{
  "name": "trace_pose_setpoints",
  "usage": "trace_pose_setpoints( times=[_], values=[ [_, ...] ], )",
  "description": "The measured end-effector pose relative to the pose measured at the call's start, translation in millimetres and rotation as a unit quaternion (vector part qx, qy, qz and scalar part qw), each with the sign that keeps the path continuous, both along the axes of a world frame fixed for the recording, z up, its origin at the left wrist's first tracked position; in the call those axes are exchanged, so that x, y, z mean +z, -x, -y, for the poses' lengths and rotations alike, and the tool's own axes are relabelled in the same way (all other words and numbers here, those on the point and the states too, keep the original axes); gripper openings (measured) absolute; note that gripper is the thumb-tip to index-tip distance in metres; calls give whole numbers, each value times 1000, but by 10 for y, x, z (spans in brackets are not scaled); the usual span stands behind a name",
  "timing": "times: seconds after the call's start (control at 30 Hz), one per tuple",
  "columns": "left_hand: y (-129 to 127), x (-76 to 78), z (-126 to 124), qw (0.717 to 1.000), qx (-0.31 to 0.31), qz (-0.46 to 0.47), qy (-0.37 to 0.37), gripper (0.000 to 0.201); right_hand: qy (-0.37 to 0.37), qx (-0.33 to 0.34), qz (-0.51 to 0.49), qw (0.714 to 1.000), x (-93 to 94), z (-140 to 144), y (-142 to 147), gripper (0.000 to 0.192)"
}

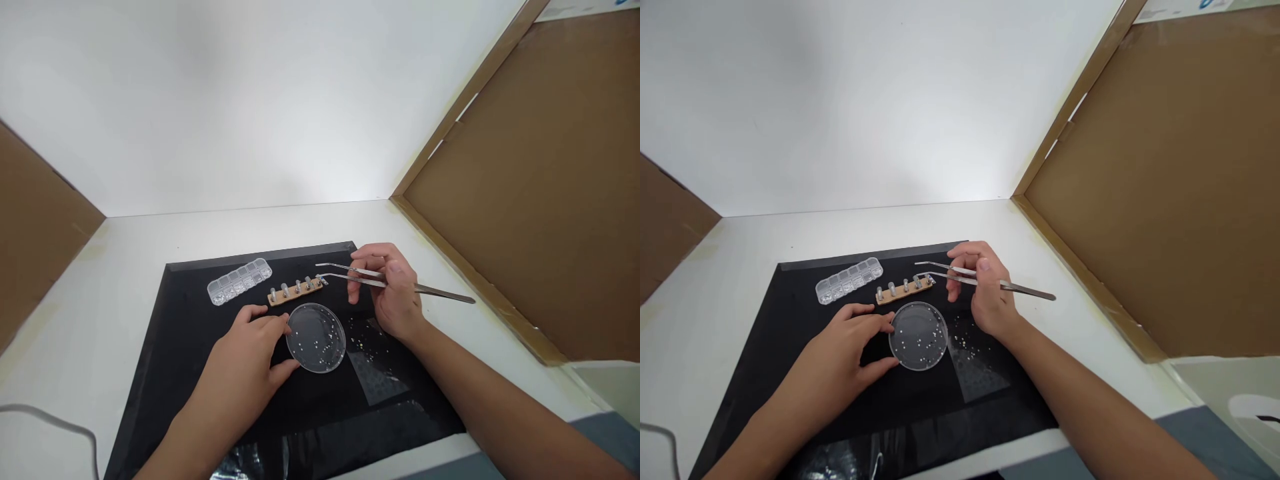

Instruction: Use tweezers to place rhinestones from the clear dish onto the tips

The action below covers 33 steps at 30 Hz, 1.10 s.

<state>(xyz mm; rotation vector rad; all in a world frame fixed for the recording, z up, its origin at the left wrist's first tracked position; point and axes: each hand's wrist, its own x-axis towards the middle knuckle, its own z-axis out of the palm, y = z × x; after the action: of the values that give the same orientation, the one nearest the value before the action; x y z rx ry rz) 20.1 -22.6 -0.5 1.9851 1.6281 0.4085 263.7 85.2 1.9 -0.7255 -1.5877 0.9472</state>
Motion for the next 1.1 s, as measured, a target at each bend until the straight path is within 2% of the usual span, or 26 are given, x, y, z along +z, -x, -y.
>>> trace_pose_setpoints(
  times=[0.07,0.27,0.6,0.7,0.83,0.97,1.1],
  values=[
    [-3,-1,-2,1000,-1,-1,0,41,9,6,31,999,2,9,3,35],
    [-4,12,-10,1000,-1,-3,1,41,50,81,83,992,16,48,19,31],
    [-3,15,-3,1000,-1,-9,-3,40,-7,22,155,988,63,53,-50,10],
    [-4,30,-2,1000,-1,-11,-2,39,-14,11,215,976,105,54,-69,10],
    [-9,37,-7,1000,1,-12,-2,38,-59,43,288,955,165,44,-54,15],
    [-8,37,-3,1000,0,-11,4,40,-108,64,297,946,181,38,-27,20],
    [-9,49,1,1000,-1,-9,1,39,-121,69,302,943,183,39,-11,20]
  ],
)
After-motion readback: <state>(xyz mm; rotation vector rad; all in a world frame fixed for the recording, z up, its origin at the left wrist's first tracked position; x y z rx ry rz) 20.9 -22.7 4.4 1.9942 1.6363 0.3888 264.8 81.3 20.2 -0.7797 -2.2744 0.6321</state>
